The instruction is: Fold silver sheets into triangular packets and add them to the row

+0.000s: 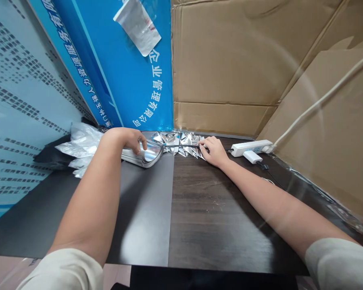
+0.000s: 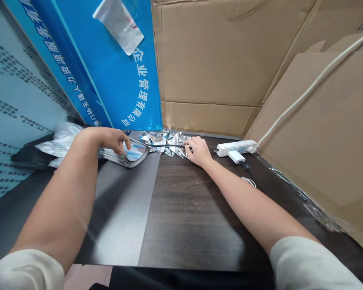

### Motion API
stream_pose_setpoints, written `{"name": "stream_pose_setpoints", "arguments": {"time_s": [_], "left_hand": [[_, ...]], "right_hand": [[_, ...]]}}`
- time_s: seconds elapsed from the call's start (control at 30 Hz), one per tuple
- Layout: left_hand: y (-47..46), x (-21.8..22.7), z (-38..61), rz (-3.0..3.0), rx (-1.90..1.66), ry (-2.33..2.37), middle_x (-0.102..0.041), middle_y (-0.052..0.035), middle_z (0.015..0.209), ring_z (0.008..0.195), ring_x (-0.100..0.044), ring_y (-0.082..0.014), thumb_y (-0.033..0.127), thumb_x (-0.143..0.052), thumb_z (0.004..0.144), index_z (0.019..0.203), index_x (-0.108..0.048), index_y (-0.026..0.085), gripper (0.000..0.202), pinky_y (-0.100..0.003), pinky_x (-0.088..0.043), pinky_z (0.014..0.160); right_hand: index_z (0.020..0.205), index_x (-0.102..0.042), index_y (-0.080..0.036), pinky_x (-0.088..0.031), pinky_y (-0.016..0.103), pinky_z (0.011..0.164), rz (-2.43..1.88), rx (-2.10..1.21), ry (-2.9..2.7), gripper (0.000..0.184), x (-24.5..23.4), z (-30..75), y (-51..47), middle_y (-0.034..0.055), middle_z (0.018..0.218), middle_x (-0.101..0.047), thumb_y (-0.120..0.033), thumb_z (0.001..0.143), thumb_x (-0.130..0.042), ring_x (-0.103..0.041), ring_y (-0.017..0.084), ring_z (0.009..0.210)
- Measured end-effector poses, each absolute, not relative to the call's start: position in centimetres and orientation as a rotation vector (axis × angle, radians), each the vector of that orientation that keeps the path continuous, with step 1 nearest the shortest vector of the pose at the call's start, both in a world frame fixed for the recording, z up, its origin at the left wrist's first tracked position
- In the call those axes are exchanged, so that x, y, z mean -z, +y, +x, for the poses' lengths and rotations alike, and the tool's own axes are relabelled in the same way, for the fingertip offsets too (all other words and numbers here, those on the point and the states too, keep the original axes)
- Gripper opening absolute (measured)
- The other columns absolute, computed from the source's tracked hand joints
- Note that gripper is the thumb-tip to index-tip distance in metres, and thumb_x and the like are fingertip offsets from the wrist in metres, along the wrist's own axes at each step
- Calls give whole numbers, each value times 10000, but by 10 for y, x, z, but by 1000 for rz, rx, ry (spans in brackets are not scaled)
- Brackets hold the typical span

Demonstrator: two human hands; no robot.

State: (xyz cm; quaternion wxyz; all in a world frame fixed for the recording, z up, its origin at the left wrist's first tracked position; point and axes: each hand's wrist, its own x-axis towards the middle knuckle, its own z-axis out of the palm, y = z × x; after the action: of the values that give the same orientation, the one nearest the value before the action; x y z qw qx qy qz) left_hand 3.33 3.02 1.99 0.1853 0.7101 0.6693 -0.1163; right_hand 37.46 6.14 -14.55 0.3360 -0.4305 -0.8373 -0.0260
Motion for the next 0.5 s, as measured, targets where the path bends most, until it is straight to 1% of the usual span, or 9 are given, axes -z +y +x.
{"name": "stream_pose_setpoints", "arguments": {"time_s": [0.1,0.2,0.3,0.37,0.43,0.5], "left_hand": [[34,-18,29,2018,295,1895,-719,-8,764,705,-627,-196,162,-795,491,847,-793,257,369,-232,-410,652],[37,-16,27,2052,244,1895,-683,-1,727,676,-600,-185,219,-831,492,851,-786,252,364,-232,-379,630],[39,-16,25,2092,197,1887,-667,-5,760,689,-583,-177,282,-858,492,847,-785,248,364,-230,-351,619],[39,-17,24,2128,160,1876,-659,-7,775,699,-575,-173,312,-872,485,804,-781,241,339,-231,-337,614],[37,-22,23,2169,116,1850,-655,-7,754,699,-567,-171,335,-865,513,756,-772,232,280,-240,-327,611],[31,-29,24,2209,51,1828,-662,-8,730,696,-562,-171,354,-836,579,746,-767,223,223,-253,-323,611]], "right_hand": [[1074,-715,-172,-411,415,918,-1121,62,-2178,301,146,375,61,124,1060,-688,-296,996,-452,-555,262,1038],[1067,-717,-176,-407,410,914,-1110,57,-2176,296,146,375,61,121,1068,-694,-301,994,-459,-556,260,1040],[1054,-717,-177,-407,407,912,-1103,50,-2174,290,146,375,62,118,1060,-696,-309,993,-466,-559,256,1031],[1042,-718,-178,-409,409,912,-1101,43,-2170,282,146,376,61,119,1046,-694,-307,989,-472,-559,255,1023],[1032,-719,-180,-412,417,914,-1098,32,-2161,277,147,375,61,122,1030,-691,-301,984,-475,-559,259,1020],[1024,-721,-175,-417,436,923,-1093,13,-2148,285,147,374,60,128,1022,-690,-299,984,-467,-561,266,1019]]}}
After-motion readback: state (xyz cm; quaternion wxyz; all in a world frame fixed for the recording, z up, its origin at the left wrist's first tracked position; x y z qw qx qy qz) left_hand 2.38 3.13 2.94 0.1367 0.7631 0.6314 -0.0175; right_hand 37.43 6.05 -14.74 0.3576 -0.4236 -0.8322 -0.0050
